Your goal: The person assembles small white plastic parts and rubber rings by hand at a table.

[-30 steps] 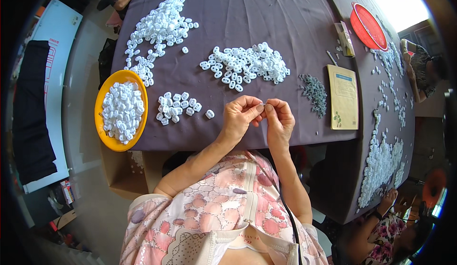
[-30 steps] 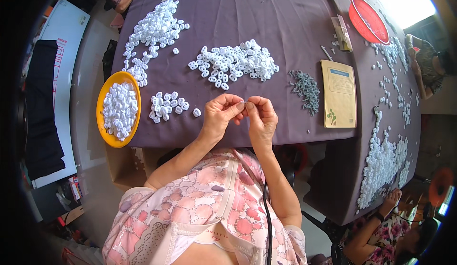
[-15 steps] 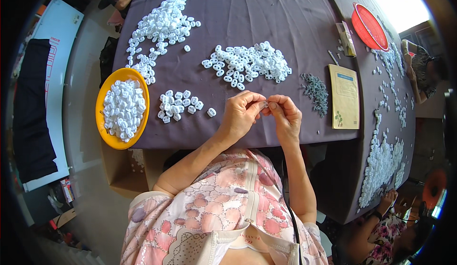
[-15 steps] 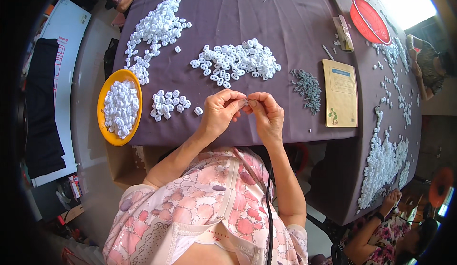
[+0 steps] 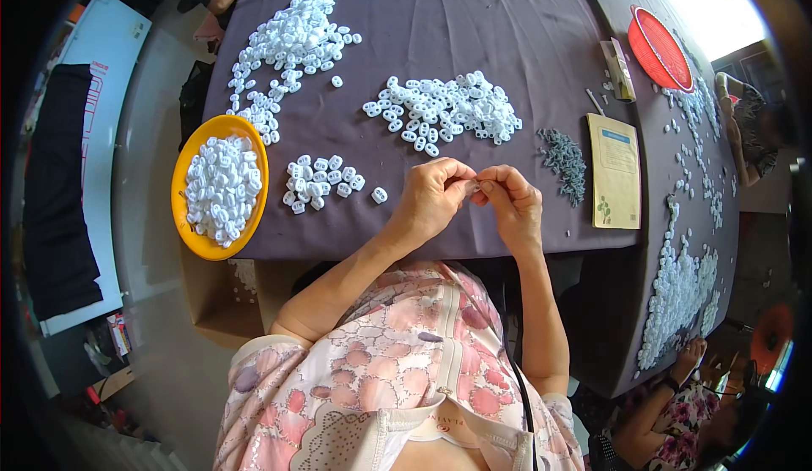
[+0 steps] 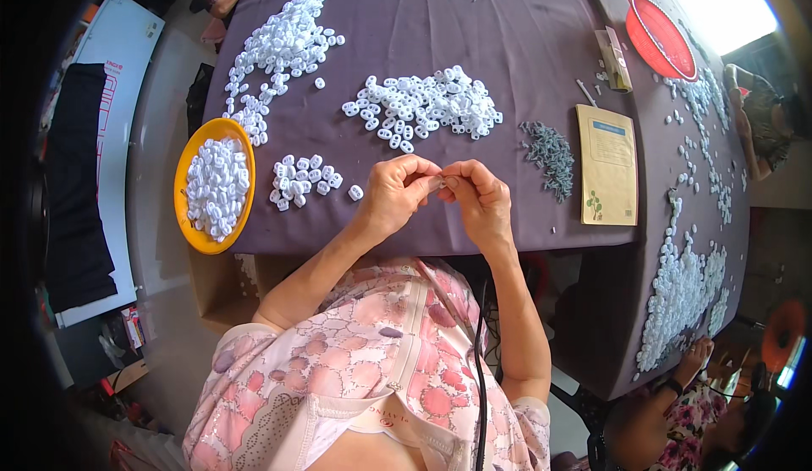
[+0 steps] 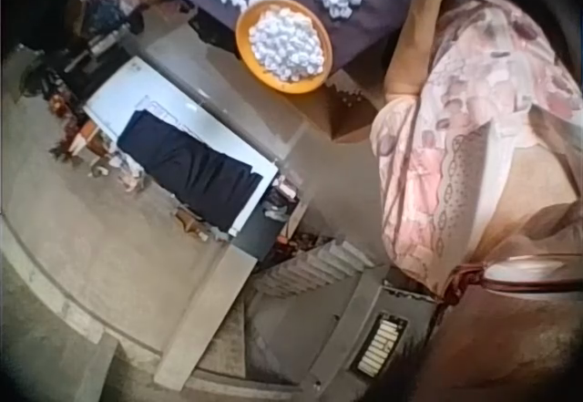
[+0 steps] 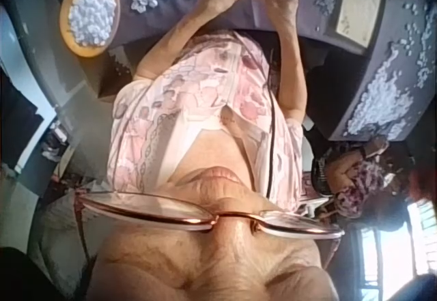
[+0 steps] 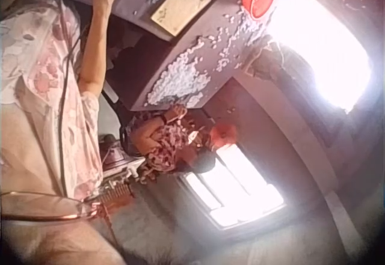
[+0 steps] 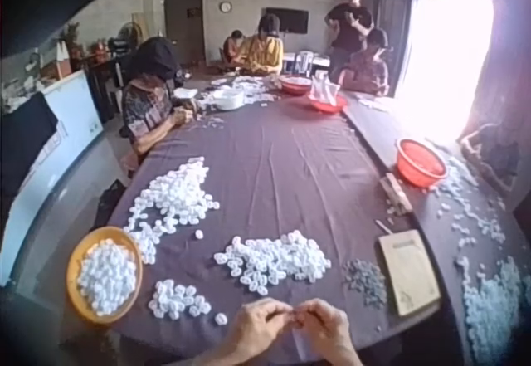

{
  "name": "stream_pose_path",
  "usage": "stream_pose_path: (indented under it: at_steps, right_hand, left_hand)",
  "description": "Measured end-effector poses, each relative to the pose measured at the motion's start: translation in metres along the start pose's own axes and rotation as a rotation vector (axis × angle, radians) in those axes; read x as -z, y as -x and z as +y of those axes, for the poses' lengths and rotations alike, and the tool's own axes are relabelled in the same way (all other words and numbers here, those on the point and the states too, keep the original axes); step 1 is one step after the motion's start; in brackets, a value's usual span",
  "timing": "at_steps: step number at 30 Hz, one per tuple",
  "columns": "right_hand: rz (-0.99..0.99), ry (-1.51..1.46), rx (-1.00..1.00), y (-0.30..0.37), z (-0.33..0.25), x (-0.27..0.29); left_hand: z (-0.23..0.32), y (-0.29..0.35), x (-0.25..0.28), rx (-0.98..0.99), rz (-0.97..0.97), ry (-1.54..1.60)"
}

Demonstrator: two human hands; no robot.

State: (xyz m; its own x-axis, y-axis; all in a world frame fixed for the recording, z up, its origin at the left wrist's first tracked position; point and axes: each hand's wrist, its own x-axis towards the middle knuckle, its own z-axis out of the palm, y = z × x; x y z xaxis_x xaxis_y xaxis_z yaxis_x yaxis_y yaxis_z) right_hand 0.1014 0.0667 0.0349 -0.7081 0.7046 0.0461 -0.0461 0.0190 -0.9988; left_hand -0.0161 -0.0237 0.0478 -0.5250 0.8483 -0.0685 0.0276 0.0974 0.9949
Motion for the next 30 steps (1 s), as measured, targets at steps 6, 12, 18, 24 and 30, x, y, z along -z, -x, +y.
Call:
stream_pose_path:
  at_steps: [6,12,18,24,30]
  right_hand:
    - [-0.007,0.061,-0.026,-0.002,0.0,-0.001]
    - [0.019,0.002,-0.061,0.0,0.009,-0.003]
    - [0.035,-0.076,-0.086,-0.001,0.012,-0.004]
    - [-0.02,0.018,-0.132,-0.003,0.015,-0.007]
    - [-0.074,-0.001,-0.21,-0.011,0.024,-0.013]
  left_hand:
    - [-0.006,-0.002,-0.002,0.023,0.004,0.013]
    - [-0.014,-0.003,-0.002,0.064,0.013,0.027]
    - [-0.013,-0.003,-0.001,0.059,0.024,0.052]
    - [-0.025,0.002,-0.001,0.062,0.051,0.079]
    - [-0.035,0.005,0.006,0.177,0.066,0.229]
